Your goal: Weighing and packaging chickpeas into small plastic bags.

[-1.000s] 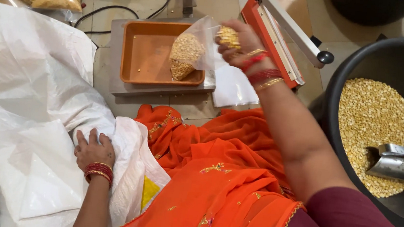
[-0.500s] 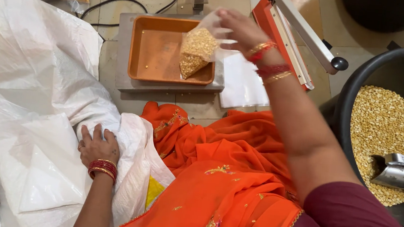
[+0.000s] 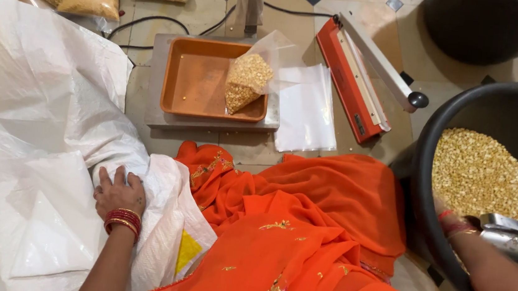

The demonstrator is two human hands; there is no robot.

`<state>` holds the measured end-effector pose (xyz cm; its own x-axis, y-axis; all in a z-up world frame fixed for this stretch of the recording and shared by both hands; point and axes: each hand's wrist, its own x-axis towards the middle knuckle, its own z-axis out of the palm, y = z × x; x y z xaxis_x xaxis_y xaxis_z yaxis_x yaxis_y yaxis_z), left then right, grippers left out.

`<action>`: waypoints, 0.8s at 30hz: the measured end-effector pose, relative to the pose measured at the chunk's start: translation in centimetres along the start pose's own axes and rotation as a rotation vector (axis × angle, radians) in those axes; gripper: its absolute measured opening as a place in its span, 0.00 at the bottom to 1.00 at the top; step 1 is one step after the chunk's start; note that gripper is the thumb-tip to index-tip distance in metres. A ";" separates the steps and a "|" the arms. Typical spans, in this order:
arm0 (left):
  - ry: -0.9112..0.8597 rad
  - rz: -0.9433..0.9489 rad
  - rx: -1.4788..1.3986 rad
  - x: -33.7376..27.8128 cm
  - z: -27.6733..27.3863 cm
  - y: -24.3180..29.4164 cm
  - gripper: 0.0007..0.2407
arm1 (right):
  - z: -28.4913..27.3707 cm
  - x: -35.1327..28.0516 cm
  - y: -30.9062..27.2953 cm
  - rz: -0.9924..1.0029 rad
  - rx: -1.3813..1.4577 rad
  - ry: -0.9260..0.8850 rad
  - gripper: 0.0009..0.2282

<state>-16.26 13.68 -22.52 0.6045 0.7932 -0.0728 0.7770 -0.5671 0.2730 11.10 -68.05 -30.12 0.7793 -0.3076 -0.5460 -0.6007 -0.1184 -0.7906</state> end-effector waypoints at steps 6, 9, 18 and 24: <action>0.006 -0.001 0.032 -0.2 0.0 0.2 0.22 | 1.0 1.6 3.6 0.014 -0.045 -0.506 0.14; 0.013 0.000 0.033 -0.1 0.0 -0.1 0.21 | 2.7 -6.0 -3.6 0.081 0.149 -0.398 0.11; 0.021 0.022 -0.006 -0.5 -0.6 0.0 0.21 | -2.4 -13.3 -12.7 -0.076 0.906 -0.377 0.10; 0.026 0.028 -0.019 -0.2 0.0 -0.3 0.21 | 1.7 -17.1 -18.5 -0.094 1.074 -0.432 0.11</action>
<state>-16.57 13.67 -22.57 0.6213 0.7826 -0.0397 0.7561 -0.5855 0.2924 9.14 -58.98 -6.63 0.9333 0.0324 -0.3577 -0.2378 0.8022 -0.5477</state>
